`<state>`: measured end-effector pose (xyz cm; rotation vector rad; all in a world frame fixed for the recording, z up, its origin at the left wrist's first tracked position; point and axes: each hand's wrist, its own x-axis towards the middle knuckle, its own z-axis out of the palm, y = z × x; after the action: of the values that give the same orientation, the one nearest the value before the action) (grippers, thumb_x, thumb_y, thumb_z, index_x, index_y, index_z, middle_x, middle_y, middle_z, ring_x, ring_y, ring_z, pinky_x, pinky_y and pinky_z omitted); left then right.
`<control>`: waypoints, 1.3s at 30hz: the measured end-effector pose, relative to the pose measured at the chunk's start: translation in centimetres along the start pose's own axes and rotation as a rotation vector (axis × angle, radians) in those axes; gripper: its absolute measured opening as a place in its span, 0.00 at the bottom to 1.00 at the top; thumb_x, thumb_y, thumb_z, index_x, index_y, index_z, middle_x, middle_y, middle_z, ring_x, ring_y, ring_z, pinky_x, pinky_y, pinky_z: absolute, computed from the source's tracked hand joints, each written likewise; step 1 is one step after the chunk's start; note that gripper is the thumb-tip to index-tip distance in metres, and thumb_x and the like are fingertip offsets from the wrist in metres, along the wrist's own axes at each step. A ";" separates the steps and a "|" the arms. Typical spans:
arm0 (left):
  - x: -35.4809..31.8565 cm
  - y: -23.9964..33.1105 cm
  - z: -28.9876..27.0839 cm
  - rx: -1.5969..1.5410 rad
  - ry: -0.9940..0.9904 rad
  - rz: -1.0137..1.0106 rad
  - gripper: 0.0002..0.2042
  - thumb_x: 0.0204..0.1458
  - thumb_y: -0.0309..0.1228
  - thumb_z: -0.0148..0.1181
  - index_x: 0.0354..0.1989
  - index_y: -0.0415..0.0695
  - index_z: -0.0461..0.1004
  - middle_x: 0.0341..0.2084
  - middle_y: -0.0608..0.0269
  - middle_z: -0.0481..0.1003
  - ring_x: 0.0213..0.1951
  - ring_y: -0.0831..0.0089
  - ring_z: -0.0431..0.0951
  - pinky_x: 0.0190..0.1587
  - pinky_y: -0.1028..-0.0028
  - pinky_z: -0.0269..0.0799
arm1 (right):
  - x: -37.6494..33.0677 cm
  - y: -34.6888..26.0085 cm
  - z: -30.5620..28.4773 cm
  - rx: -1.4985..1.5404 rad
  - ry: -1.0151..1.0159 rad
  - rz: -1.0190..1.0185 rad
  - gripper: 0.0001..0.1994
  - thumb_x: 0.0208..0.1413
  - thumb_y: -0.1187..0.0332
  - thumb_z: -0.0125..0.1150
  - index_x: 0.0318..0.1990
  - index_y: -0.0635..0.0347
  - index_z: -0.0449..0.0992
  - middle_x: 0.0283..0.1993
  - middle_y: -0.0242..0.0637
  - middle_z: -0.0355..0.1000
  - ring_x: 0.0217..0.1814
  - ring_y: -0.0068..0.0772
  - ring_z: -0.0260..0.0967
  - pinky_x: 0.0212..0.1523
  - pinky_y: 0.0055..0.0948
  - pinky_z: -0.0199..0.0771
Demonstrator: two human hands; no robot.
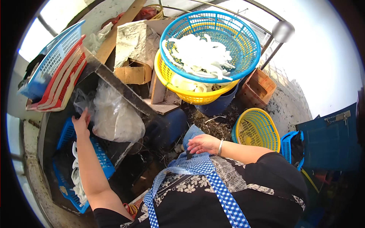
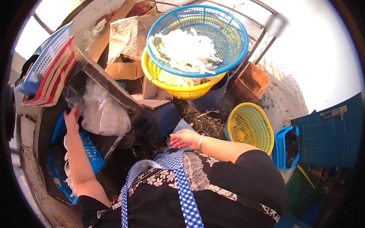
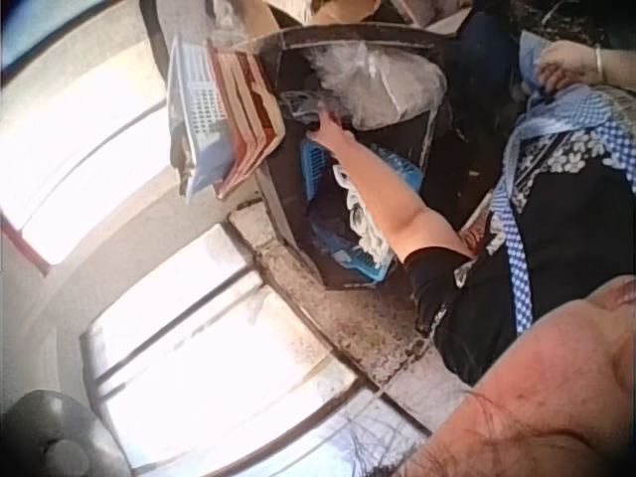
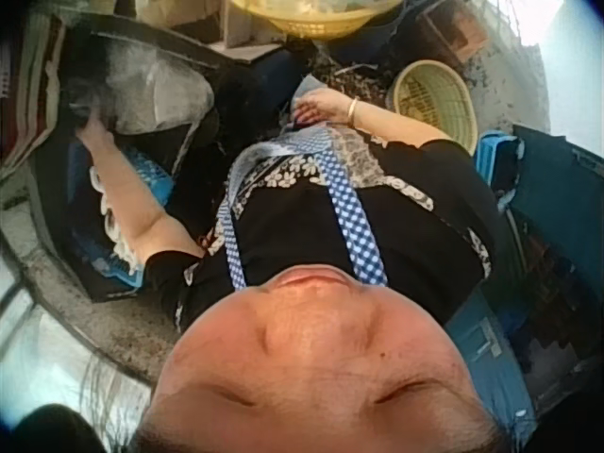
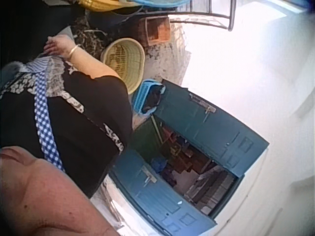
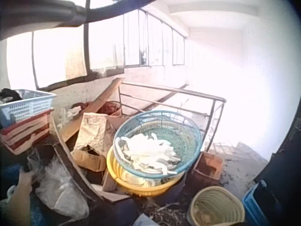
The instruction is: Manually applying material or glue to shoe upper components using a rolling machine.
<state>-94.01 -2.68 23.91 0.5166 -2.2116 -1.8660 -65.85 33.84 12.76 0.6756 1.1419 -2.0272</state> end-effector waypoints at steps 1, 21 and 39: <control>1.2 0.1 1.4 0.151 0.017 -0.037 0.42 0.38 0.33 0.68 0.58 0.36 0.46 0.34 0.59 0.69 0.29 0.72 0.73 0.29 0.78 0.70 | 0.7 -0.2 0.1 0.016 -0.004 -0.009 0.15 0.52 0.59 0.55 0.38 0.63 0.69 0.36 0.38 0.71 0.35 0.27 0.70 0.35 0.25 0.69; -1.4 4.7 -6.6 -1.192 0.033 0.096 0.22 0.52 0.30 0.36 0.53 0.29 0.54 0.52 0.43 0.61 0.56 0.50 0.58 0.60 0.54 0.48 | 7.7 -9.0 2.7 -0.179 -0.241 0.028 0.09 0.55 0.64 0.52 0.36 0.60 0.70 0.32 0.35 0.72 0.30 0.24 0.70 0.29 0.20 0.69; -29.4 11.9 -13.0 -0.650 0.064 0.387 0.09 0.51 0.31 0.49 0.25 0.38 0.70 0.25 0.56 0.75 0.12 0.79 0.68 0.14 0.81 0.65 | 4.1 -13.2 17.8 -0.600 -0.823 -1.124 0.32 0.43 0.60 0.64 0.53 0.65 0.56 0.47 0.40 0.63 0.45 0.30 0.62 0.43 0.25 0.62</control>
<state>-63.83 -1.37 40.02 0.0233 -1.3994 -2.1311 -80.46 21.75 24.97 -1.2573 1.5899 -2.1537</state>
